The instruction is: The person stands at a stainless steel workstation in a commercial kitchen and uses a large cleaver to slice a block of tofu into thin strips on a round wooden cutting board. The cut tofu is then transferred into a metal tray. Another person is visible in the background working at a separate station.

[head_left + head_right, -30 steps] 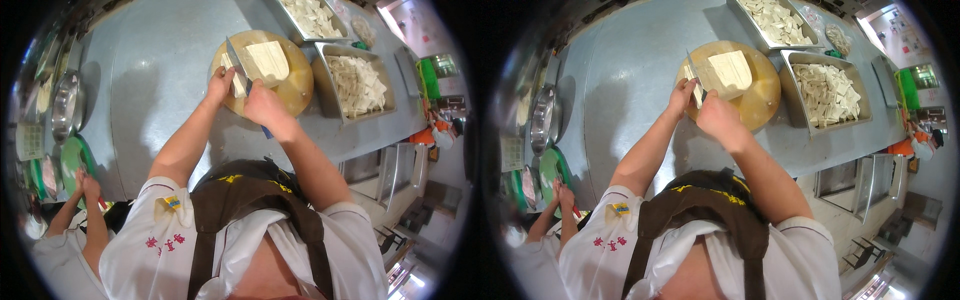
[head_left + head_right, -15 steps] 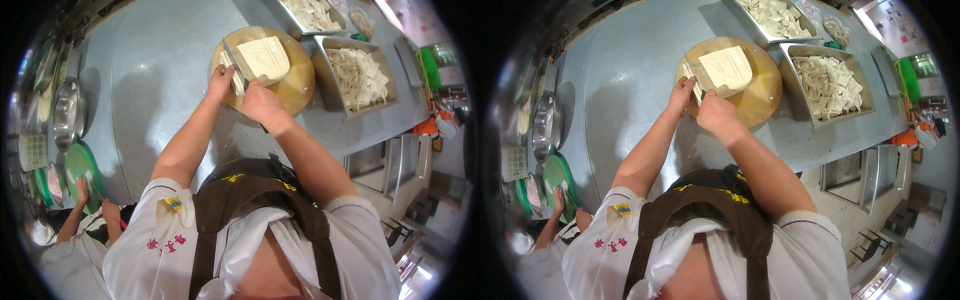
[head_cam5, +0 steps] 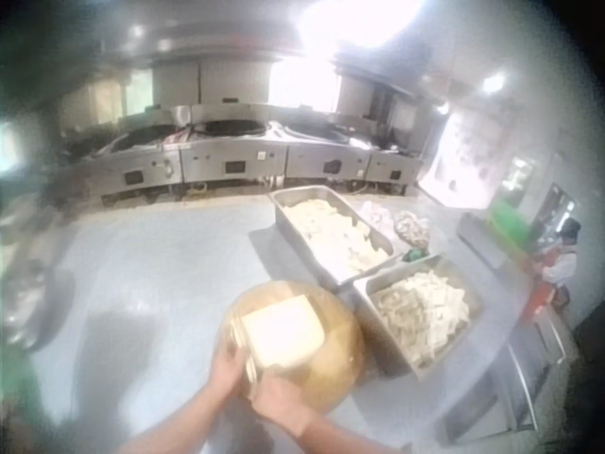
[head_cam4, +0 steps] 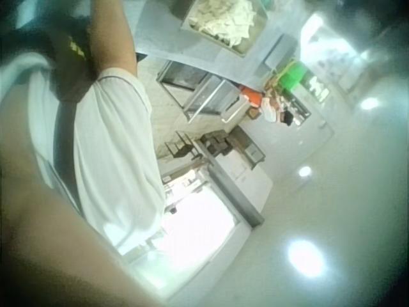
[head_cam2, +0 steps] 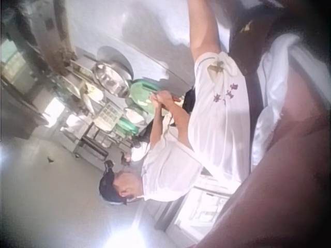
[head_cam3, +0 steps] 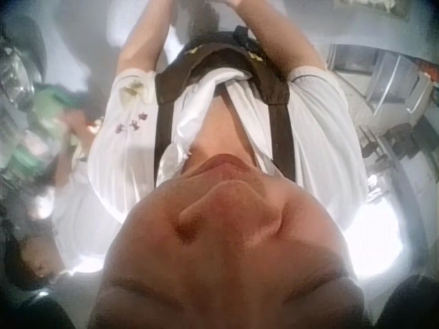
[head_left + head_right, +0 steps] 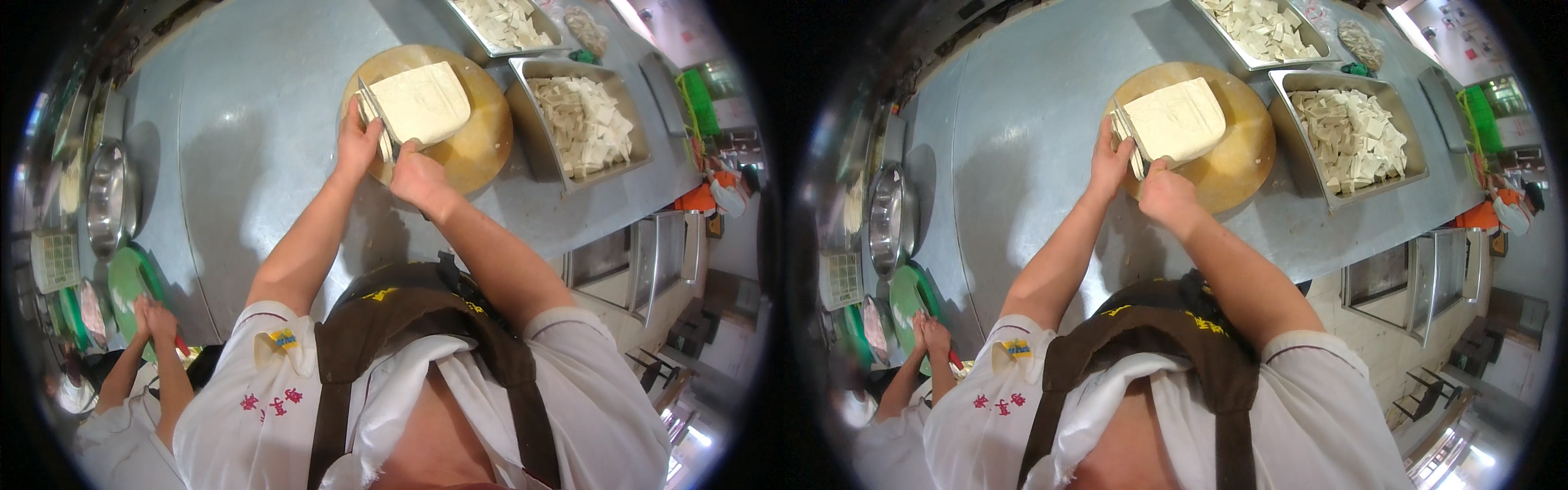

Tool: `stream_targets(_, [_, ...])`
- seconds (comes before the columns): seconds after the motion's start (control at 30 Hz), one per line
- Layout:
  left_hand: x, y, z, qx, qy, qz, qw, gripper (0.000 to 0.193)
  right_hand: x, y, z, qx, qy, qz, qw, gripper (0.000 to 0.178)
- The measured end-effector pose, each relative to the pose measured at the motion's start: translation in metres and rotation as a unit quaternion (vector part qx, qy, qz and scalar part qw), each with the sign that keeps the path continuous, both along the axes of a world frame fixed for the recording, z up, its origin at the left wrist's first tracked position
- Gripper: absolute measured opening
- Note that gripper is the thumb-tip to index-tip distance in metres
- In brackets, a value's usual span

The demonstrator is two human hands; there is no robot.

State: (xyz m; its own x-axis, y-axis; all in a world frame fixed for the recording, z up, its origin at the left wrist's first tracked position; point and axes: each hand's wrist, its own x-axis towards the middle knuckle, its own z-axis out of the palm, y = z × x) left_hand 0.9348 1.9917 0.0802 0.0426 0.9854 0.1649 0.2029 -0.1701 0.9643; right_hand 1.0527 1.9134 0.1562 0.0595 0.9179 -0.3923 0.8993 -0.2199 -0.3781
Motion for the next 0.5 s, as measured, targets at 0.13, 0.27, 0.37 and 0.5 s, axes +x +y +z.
stream_targets(0.13, [-0.008,-0.001,0.006,0.01,0.148,-0.045,0.988,0.06,0.001,0.001,-0.001,0.019,-0.001,0.015,1.0,0.033])
stream_targets(0.27, [-0.003,-0.004,0.008,-0.01,0.15,-0.038,0.988,0.056,0.001,0.009,0.004,0.035,-0.003,0.018,0.999,0.033])
stream_targets(0.37, [-0.002,-0.005,0.002,0.013,0.163,-0.028,0.986,0.057,0.002,0.013,0.027,0.037,0.003,0.025,0.999,0.034])
stream_targets(0.5, [-0.003,-0.005,-0.003,0.018,0.164,-0.037,0.986,0.056,0.01,0.021,0.061,0.023,-0.001,0.076,0.997,0.038])
